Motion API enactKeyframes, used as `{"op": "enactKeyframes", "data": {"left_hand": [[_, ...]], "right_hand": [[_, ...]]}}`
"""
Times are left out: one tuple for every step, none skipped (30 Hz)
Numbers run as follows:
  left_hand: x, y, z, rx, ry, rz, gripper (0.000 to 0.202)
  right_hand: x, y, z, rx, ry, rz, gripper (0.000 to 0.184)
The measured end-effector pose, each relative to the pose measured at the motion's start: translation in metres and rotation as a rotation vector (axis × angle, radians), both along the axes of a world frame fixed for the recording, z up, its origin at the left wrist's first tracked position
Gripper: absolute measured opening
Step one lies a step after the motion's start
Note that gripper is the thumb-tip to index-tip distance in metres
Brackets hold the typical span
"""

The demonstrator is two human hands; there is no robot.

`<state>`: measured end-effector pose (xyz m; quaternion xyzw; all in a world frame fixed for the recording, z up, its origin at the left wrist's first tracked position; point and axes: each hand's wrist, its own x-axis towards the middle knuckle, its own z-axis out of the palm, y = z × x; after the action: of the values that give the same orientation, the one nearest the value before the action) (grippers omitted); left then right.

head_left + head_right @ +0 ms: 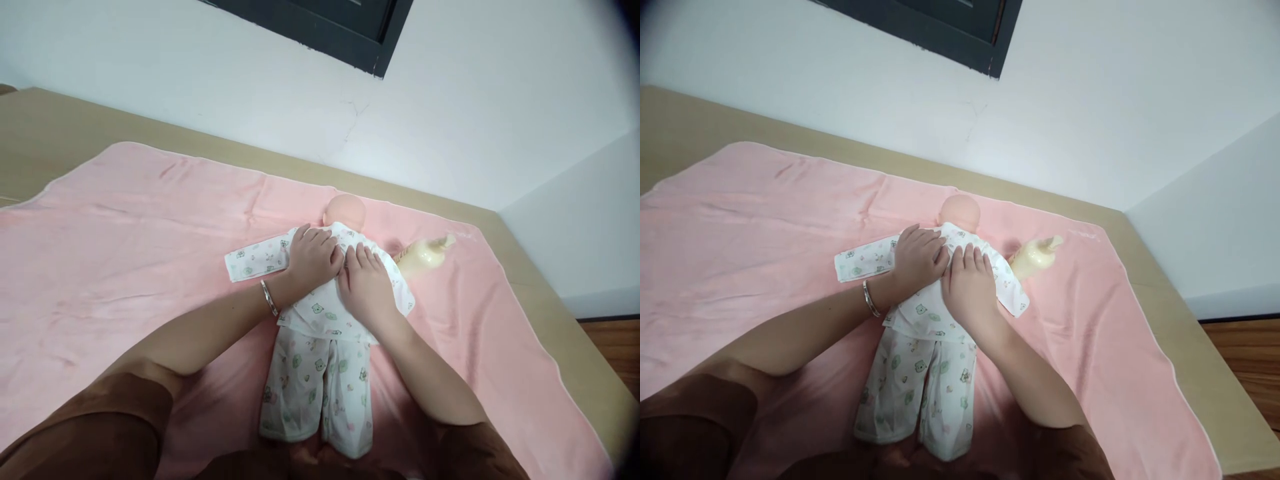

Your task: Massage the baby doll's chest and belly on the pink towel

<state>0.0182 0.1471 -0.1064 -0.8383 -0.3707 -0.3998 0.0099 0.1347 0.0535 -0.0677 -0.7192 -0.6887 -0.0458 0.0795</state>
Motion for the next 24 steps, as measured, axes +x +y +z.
{"op": "enactKeyframes", "data": {"left_hand": [[0.000,0.000,0.000,-0.021,0.006,0.009,0.021],[0.001,0.000,0.001,-0.051,0.013,0.020,0.023],[0.002,0.001,0.001,-0.082,0.019,0.026,0.026],[0.002,0.002,0.001,-0.112,0.027,0.026,0.029],[0.003,0.004,0.001,-0.137,0.035,0.017,0.033],[0.004,0.006,0.001,-0.156,0.046,-0.002,0.036],[0.005,0.007,0.001,-0.170,0.060,-0.026,0.039],[0.005,0.009,0.001,-0.180,0.070,-0.044,0.041],[0.006,0.010,0.001,-0.187,0.076,-0.055,0.042],[0.006,0.012,0.001,-0.189,0.076,-0.064,0.043],[0.005,0.012,0.000,-0.186,0.070,-0.070,0.043],[0.005,0.012,0.000,-0.177,0.058,-0.075,0.042],[0.004,0.011,-0.001,-0.161,0.042,-0.078,0.040],[0.003,0.010,-0.001,-0.141,0.027,-0.078,0.038],[0.003,0.008,-0.001,-0.119,0.016,-0.074,0.035],[0.002,0.006,-0.001,-0.100,0.011,-0.066,0.033],[0.001,0.004,0.000,-0.087,0.015,-0.053,0.031],[0.001,0.001,0.002,-0.083,0.025,-0.040,0.030],[0.001,-0.001,0.003,-0.088,0.039,-0.025,0.030],[0.001,-0.002,0.004,-0.103,0.053,-0.009,0.030],[0.001,-0.003,0.005,-0.122,0.065,0.005,0.029],[0.002,-0.002,0.006,-0.141,0.072,0.010,0.028],[0.003,-0.001,0.006,-0.157,0.073,0.005,0.029],[0.003,0.001,0.005,-0.168,0.068,-0.007,0.032]], "right_hand": [[-0.001,-0.002,0.000,0.004,0.002,0.014,0.055],[0.000,-0.001,-0.001,0.012,0.014,0.020,0.055],[0.003,0.001,-0.003,0.018,0.037,0.019,0.055],[0.007,0.005,-0.006,0.020,0.069,0.014,0.056],[0.012,0.010,-0.008,0.020,0.108,0.008,0.058],[0.017,0.015,-0.011,0.016,0.151,0.005,0.061],[0.022,0.020,-0.014,0.013,0.192,0.002,0.063],[0.027,0.023,-0.016,0.013,0.227,-0.002,0.066],[0.030,0.026,-0.017,0.016,0.254,-0.008,0.068],[0.032,0.028,-0.017,0.022,0.270,-0.015,0.070],[0.032,0.028,-0.017,0.029,0.274,-0.018,0.070],[0.031,0.028,-0.017,0.037,0.266,-0.019,0.068],[0.029,0.026,-0.015,0.047,0.245,-0.017,0.066],[0.027,0.024,-0.014,0.059,0.213,-0.010,0.063],[0.023,0.021,-0.012,0.077,0.174,-0.001,0.060],[0.020,0.018,-0.010,0.097,0.133,0.008,0.057],[0.018,0.015,-0.008,0.115,0.098,0.018,0.054],[0.017,0.014,-0.006,0.128,0.073,0.028,0.052],[0.016,0.013,-0.005,0.133,0.063,0.038,0.050],[0.017,0.013,-0.004,0.130,0.067,0.045,0.049],[0.019,0.014,-0.004,0.122,0.083,0.046,0.049],[0.022,0.016,-0.005,0.109,0.107,0.044,0.049],[0.025,0.019,-0.006,0.094,0.135,0.039,0.052],[0.029,0.022,-0.009,0.079,0.165,0.036,0.055]]}}
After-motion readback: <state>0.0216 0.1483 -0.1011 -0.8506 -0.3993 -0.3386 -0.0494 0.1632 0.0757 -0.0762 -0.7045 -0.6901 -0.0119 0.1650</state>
